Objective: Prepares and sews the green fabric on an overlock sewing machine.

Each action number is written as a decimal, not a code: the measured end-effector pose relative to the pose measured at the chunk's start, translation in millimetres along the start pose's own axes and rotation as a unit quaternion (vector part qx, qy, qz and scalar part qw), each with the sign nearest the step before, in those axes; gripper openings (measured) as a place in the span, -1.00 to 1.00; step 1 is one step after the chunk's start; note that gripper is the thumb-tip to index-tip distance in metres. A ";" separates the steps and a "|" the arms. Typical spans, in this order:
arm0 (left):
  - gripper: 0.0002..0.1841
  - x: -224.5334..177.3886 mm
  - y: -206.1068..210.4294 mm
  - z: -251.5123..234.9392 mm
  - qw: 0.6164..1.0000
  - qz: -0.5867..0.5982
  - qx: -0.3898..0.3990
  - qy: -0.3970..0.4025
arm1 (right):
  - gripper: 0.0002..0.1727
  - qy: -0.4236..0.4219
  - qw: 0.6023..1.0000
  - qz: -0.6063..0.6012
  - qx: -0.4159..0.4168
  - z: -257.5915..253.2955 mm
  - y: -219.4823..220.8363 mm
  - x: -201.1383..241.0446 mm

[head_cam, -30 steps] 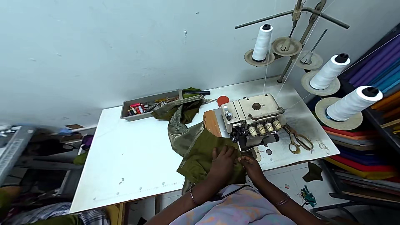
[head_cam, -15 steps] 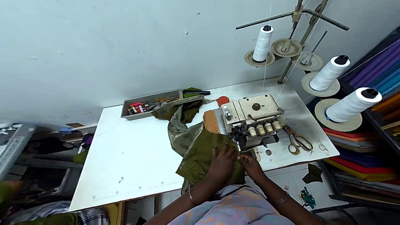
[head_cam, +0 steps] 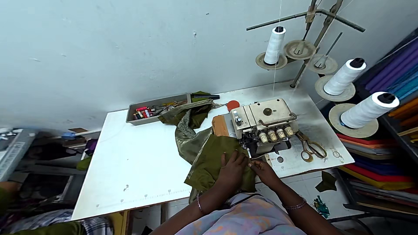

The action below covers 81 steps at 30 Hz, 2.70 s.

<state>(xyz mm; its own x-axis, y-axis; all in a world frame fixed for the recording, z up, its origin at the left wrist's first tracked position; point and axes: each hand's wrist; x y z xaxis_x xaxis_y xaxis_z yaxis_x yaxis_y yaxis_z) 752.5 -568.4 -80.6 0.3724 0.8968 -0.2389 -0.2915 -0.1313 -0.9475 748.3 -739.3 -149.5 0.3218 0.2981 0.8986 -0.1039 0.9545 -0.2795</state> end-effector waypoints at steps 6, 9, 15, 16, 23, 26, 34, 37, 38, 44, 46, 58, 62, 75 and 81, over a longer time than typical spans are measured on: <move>-0.52 2.0 1.4 0.3 1.000 0.024 -0.004 0.018 | -0.75 -0.001 1.000 0.007 0.014 -3.0 -3.3 0.5; -0.48 2.6 0.1 -1.1 1.000 0.027 0.004 0.010 | -0.75 -0.009 1.000 0.012 0.006 -4.8 -3.6 2.4; -0.43 3.1 -0.4 -0.9 0.998 0.051 0.015 0.034 | -0.75 -0.023 1.000 0.016 0.006 -8.1 -4.2 3.7; -0.34 2.8 -1.3 -0.9 0.998 0.050 0.023 0.035 | -0.74 -0.020 1.000 0.018 0.005 -8.3 -4.6 4.5; -0.20 0.4 -0.3 -0.6 0.998 0.031 0.028 0.054 | -0.74 -0.015 1.000 0.020 0.001 -10.5 -6.7 3.4; -0.40 0.5 0.5 -0.1 0.997 0.034 0.013 0.063 | -0.75 -0.012 1.000 0.025 0.000 -11.2 -7.9 3.2; -0.37 -3.8 -4.0 -4.3 0.998 0.014 0.047 0.036 | -0.73 -0.006 0.999 0.048 -0.009 -13.9 -17.9 7.0; -0.37 -2.6 -2.0 -6.8 0.999 0.009 0.042 0.022 | -0.73 -0.005 0.998 0.054 -0.011 -15.2 -18.5 9.5; -0.38 -1.8 -1.5 -7.0 0.999 0.011 0.037 0.017 | -0.73 -0.007 0.998 0.055 -0.011 -15.8 -18.2 9.6; -0.37 2.1 -2.6 -8.1 0.999 0.017 0.031 -0.012 | -0.75 -0.004 0.999 0.033 -0.003 -17.0 -16.6 9.8; -0.34 2.4 -3.0 -8.3 0.999 0.012 0.025 -0.017 | -0.77 0.000 1.000 0.023 -0.002 -15.6 -16.1 11.5; -0.53 10.3 1.9 -5.8 0.995 0.026 -0.080 0.052 | -0.78 0.034 0.998 0.013 0.054 -15.9 -14.1 5.8; -0.49 9.5 -2.7 -9.7 0.998 0.021 -0.047 0.025 | -0.80 0.056 0.996 -0.007 0.064 -14.9 -15.3 9.2; -0.69 19.1 0.9 -7.0 0.991 0.028 -0.092 0.093 | -0.82 0.069 0.996 -0.017 0.061 -13.8 -7.9 14.4; -0.48 19.7 -1.7 -8.0 0.996 0.046 -0.050 0.062 | -0.80 0.043 0.996 -0.049 0.058 -14.9 -6.2 4.0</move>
<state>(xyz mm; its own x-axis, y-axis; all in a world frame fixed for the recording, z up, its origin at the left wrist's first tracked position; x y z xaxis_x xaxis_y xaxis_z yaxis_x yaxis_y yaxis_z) 767.4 -553.9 -85.4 0.4566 0.8203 -0.3445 -0.2420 -0.2581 -0.9353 764.3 -743.9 -149.3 0.4148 0.2083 0.8857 -0.1744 0.9736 -0.1473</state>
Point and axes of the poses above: each hand's wrist, its own z-axis away from the middle knuckle, its own y-axis out of the palm, x = y × z, and after that the axes turned 11 degrees about -x, right-handed
